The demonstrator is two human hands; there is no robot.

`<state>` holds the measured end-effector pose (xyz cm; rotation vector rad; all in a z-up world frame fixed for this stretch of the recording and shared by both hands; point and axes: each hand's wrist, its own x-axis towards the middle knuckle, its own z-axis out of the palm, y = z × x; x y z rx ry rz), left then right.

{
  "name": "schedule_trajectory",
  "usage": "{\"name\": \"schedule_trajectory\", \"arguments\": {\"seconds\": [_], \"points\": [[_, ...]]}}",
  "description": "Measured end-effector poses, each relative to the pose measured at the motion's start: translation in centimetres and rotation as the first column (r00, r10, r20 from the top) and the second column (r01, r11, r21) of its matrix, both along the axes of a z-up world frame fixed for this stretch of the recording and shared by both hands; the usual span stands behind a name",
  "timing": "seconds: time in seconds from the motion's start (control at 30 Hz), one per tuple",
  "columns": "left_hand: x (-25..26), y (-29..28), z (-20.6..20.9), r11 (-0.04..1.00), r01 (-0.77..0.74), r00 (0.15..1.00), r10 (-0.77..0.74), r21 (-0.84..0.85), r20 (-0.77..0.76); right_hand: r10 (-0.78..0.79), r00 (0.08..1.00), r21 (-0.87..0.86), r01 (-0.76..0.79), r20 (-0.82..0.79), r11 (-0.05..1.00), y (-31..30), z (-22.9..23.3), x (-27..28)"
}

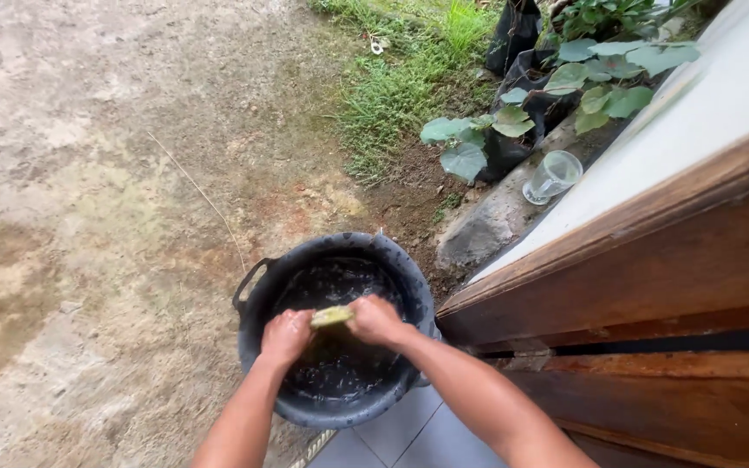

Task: Washing a cloth in a bucket of water and then walking inside to handle a white cloth

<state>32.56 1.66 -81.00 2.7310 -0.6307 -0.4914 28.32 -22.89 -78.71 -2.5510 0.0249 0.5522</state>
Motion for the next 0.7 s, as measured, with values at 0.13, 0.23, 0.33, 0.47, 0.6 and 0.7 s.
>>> {"name": "schedule_trajectory", "arguments": {"seconds": [0.13,0.23,0.33,0.47,0.6,0.7], "points": [[0.0,0.1,2.2,0.998,0.049,0.960,-0.039,-0.030,0.278,0.008,0.992,0.138,-0.026,0.128,0.990,-0.6,3.8,-0.6],[0.0,-0.1,8.2,0.982,0.103,0.994,-0.106,-0.158,-0.009,0.066,0.989,0.366,-0.112,0.135,0.924,-0.1,10.2,-0.9],[0.3,0.5,11.4,0.990,0.091,0.995,-0.094,-0.110,-0.022,0.106,0.993,0.402,-0.117,0.050,0.908,-0.7,12.7,-0.1],[0.5,2.3,9.9,0.996,0.081,0.975,-0.087,0.040,0.205,0.021,0.995,0.210,0.001,-0.100,0.978,-3.0,12.5,1.0],[0.3,1.9,5.1,0.989,0.112,0.979,-0.126,0.092,0.163,0.071,0.997,-0.045,-0.070,0.015,0.997,-1.9,9.9,1.2],[0.0,-0.2,2.6,0.983,0.131,0.989,-0.139,0.129,0.059,0.218,0.962,-0.063,-0.231,-0.162,0.971,0.9,5.8,-0.4]]}}
